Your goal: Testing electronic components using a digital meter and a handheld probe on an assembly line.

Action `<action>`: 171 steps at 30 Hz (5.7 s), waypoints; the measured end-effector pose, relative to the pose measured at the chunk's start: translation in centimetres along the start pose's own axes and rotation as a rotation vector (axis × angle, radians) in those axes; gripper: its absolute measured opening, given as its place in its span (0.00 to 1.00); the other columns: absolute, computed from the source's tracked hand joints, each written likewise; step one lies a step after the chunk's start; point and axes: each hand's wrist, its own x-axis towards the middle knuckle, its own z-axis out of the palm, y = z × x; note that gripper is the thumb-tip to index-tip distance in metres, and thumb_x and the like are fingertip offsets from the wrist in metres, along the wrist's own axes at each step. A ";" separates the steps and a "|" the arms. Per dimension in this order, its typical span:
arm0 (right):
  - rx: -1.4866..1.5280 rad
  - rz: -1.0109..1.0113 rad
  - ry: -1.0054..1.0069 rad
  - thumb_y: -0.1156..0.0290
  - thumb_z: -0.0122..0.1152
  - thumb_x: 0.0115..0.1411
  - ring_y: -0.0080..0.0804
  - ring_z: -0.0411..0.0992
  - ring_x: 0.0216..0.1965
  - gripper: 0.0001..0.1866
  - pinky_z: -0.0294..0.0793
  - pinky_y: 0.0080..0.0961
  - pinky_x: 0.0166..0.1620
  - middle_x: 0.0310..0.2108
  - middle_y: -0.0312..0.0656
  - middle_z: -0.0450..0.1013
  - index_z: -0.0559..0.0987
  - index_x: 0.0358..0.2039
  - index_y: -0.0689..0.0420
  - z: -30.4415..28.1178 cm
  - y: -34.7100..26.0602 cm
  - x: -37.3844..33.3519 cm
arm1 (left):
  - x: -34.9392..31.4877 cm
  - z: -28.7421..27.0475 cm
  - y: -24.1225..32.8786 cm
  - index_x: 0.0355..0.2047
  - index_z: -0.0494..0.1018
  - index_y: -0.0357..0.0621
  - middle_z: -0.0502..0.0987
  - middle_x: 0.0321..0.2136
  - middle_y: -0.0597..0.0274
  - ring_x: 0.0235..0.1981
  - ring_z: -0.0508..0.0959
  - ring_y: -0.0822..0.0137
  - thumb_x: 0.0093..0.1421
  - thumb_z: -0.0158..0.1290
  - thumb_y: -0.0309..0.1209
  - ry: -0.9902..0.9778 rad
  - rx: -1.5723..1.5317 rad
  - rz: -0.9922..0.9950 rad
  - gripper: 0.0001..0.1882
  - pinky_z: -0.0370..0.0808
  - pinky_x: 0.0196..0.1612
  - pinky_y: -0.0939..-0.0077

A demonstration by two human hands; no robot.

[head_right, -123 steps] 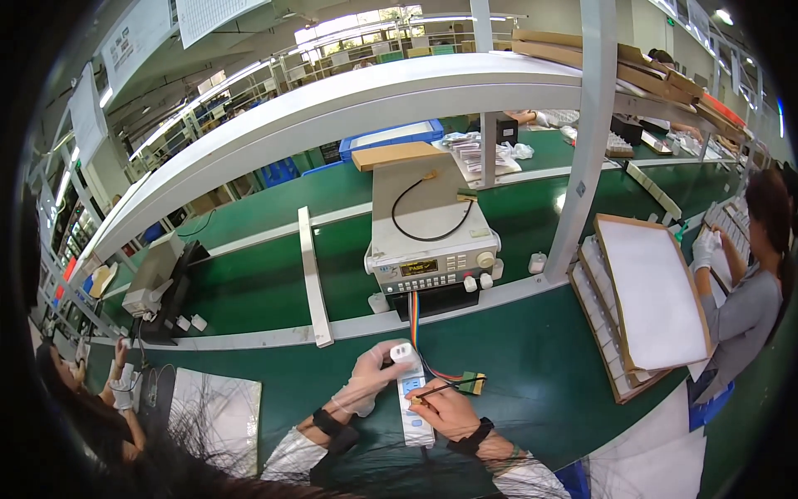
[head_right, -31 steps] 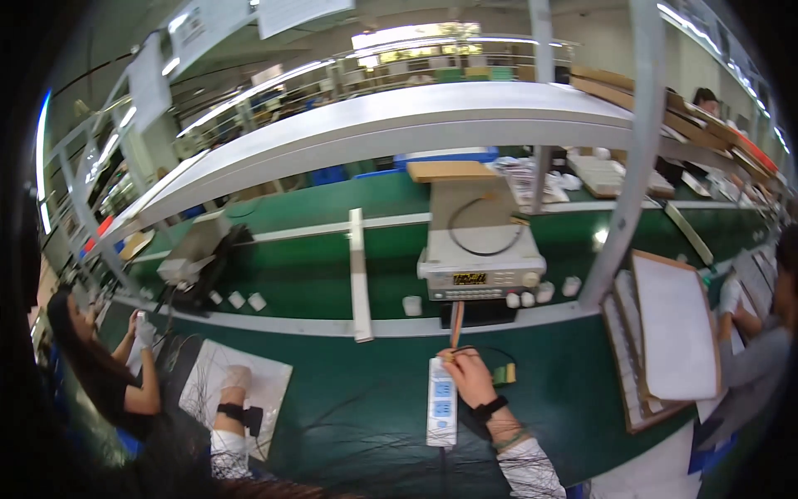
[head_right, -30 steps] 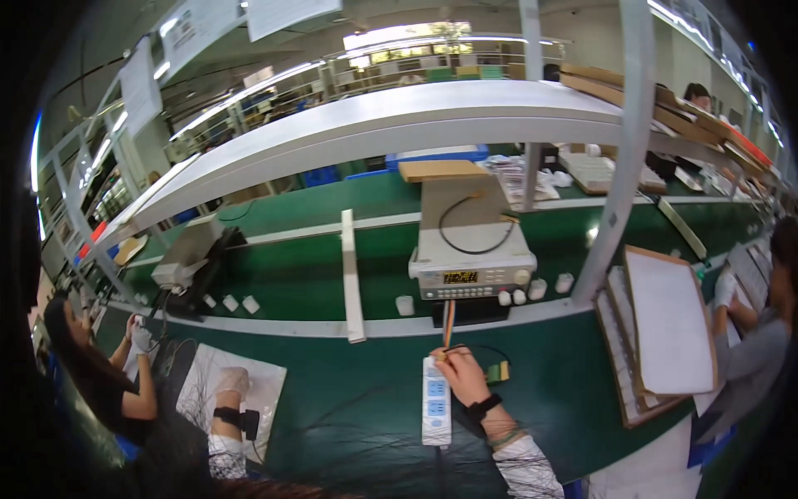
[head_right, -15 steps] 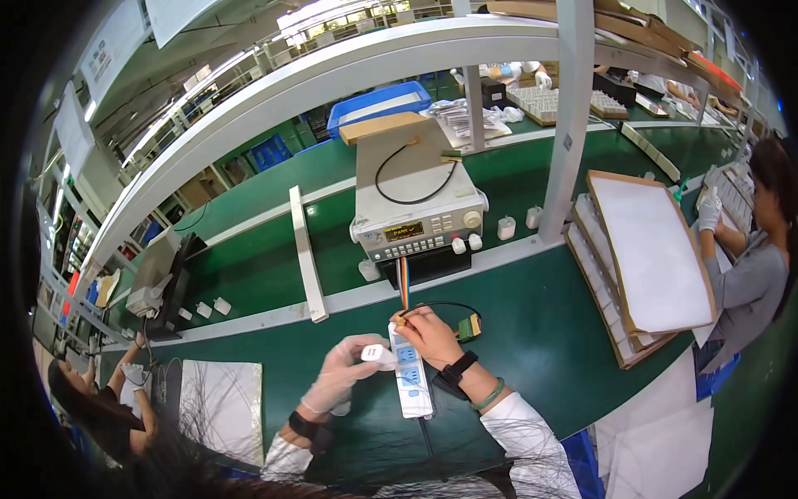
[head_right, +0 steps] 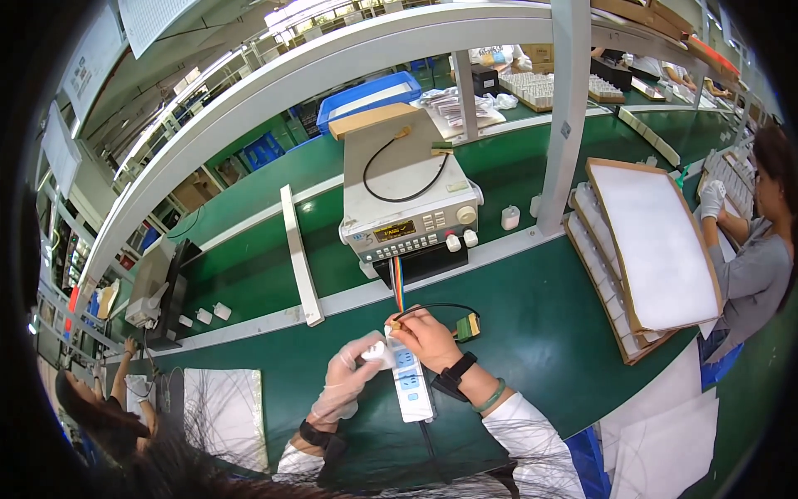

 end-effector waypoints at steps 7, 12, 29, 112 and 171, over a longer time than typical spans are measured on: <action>-0.022 0.033 -0.011 0.67 0.61 0.59 0.38 0.71 0.39 0.11 0.73 0.28 0.42 0.38 0.41 0.71 0.78 0.41 0.57 -0.4 -0.6 0.0 | 1.8 -2.6 -0.6 0.52 0.70 0.45 0.75 0.42 0.52 0.42 0.76 0.55 0.58 0.54 0.32 0.006 0.797 0.048 0.20 0.73 0.45 0.65; 0.022 0.064 -0.020 0.68 0.61 0.59 0.37 0.71 0.40 0.10 0.72 0.27 0.42 0.38 0.41 0.71 0.79 0.40 0.57 -0.3 -1.0 -0.1 | 2.2 -1.5 -1.5 0.54 0.67 0.48 0.75 0.43 0.51 0.45 0.75 0.52 0.55 0.57 0.36 -0.127 0.934 0.204 0.26 0.72 0.45 0.61; 0.097 -0.070 0.286 0.78 0.51 0.59 0.29 0.69 0.35 0.08 0.68 0.22 0.40 0.33 0.38 0.71 0.78 0.37 0.60 -4.9 -7.5 2.0 | 5.0 1.0 0.1 0.43 0.78 0.45 0.80 0.40 0.52 0.39 0.80 0.54 0.53 0.61 0.37 -0.061 0.521 0.276 0.18 0.76 0.41 0.68; -0.362 -0.034 -0.006 0.70 0.64 0.55 0.40 0.71 0.36 0.11 0.72 0.31 0.38 0.36 0.43 0.69 0.81 0.39 0.55 -0.9 -1.8 0.0 | 4.0 -1.4 -1.4 0.58 0.66 0.45 0.74 0.51 0.51 0.50 0.75 0.57 0.59 0.55 0.34 -0.112 0.272 0.322 0.27 0.70 0.53 0.70; -0.216 -0.089 -0.019 0.72 0.61 0.57 0.37 0.72 0.31 0.09 0.72 0.31 0.35 0.29 0.42 0.74 0.81 0.38 0.58 -1.0 -2.2 1.5 | 5.4 2.0 -1.9 0.50 0.74 0.46 0.80 0.36 0.55 0.38 0.79 0.58 0.52 0.62 0.37 -0.078 0.180 0.228 0.25 0.72 0.45 0.69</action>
